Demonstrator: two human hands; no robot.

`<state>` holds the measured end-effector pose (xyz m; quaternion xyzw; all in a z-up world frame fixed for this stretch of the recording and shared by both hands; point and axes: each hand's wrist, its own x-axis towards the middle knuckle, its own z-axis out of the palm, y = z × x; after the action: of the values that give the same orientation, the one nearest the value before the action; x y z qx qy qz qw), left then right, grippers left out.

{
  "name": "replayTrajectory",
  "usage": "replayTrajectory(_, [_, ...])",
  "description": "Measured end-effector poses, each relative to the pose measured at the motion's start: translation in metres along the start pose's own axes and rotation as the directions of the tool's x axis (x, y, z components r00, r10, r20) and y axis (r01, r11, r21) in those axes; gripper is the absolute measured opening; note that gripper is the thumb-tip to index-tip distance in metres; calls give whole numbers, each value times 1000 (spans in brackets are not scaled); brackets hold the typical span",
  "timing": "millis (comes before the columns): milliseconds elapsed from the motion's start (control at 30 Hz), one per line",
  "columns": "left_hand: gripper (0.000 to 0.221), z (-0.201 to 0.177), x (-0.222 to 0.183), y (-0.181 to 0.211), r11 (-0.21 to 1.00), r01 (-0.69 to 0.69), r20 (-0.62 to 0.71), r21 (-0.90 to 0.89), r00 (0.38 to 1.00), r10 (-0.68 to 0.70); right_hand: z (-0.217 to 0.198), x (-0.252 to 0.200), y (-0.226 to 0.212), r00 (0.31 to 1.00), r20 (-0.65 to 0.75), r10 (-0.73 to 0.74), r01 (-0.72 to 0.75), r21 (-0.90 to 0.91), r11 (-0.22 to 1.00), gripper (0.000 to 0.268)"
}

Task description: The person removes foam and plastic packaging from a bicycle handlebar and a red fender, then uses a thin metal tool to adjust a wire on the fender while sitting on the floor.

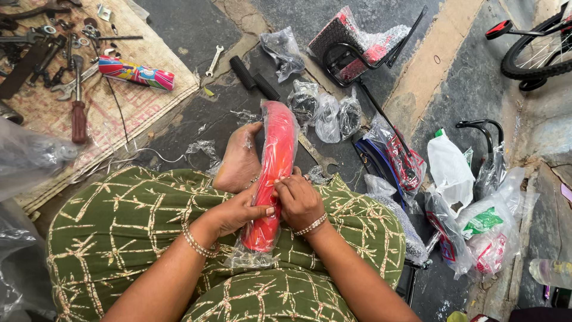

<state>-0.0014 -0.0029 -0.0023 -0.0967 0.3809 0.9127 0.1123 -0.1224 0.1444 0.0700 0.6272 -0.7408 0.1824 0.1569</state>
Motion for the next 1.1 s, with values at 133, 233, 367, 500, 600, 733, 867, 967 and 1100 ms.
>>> replayTrajectory(133, [81,0,2,1,1000,-15,10,1,1000,15,1,6,-3,991,36,133,-135,68,989,10])
replayTrajectory(233, [80,0,0,3,999,-21,16,33,1000,20,-1,11,-3,979,50,196,-200,115,973,10])
replayTrajectory(367, [80,0,1,4,998,-29,13,50,1000,28,-6,15,-3,938,152,312,-333,136,933,11])
replayTrajectory(500, [73,7,-3,4,997,-46,-9,60,999,47,-17,13,5,937,180,299,-340,278,898,13])
replayTrajectory(600, [70,8,-6,10,999,-41,-25,23,999,41,-27,11,8,960,158,230,-275,390,879,28])
replayTrajectory(733, [68,7,-5,7,999,-8,-48,39,999,10,-19,8,6,956,148,252,-290,382,877,28])
replayTrajectory(867, [69,4,-5,2,998,-38,-16,48,999,38,-8,6,4,948,166,272,-312,308,899,13])
replayTrajectory(967, [72,1,-2,-4,998,-53,-16,40,998,54,-3,4,1,923,227,311,-357,204,912,11])
replayTrajectory(1100, [75,-3,4,-9,998,-9,-24,65,1000,11,-1,2,4,922,180,342,-379,248,892,7])
